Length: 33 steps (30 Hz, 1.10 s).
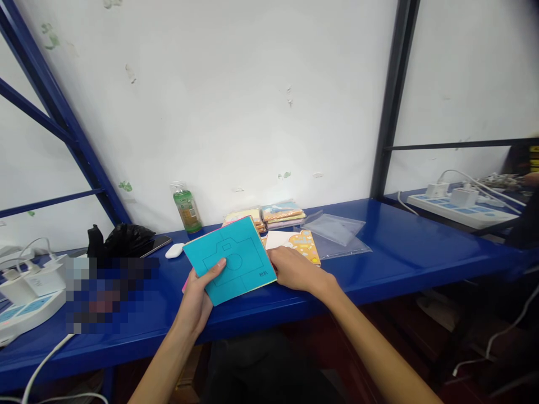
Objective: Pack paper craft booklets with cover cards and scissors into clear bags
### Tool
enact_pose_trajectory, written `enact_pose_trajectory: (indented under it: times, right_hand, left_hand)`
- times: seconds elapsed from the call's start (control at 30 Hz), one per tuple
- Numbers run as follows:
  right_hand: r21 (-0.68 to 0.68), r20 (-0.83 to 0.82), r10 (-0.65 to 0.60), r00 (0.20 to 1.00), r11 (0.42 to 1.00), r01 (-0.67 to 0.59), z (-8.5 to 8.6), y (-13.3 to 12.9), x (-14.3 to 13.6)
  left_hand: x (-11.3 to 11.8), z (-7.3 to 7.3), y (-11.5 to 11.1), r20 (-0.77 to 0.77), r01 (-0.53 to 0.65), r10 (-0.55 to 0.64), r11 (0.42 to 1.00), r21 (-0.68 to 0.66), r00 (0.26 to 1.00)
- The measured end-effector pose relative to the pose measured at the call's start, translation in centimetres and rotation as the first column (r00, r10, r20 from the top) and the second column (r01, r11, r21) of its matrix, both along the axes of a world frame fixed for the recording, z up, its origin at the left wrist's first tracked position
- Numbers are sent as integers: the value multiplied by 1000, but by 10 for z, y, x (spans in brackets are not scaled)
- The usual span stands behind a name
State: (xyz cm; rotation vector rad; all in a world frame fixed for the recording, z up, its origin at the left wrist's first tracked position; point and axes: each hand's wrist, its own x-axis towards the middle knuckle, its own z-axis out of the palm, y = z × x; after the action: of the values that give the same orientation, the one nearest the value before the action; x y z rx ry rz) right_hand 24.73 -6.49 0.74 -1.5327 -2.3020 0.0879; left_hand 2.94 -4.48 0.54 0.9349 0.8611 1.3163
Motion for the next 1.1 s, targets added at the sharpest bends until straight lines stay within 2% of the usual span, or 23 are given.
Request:
enact_pose_trajectory:
  times: [0.6,1.1]
  right_hand:
    - [25,-16,-5,1000,1000,6,-5,2,-1]
    - [-4,-34,-7,999,1000,7,-1,-2,-2]
  left_hand:
    - [-2,-2,2,-16,-2,2,1000,8,1000]
    - [-2,-4,4,-3,-1,2,1000,20,1000]
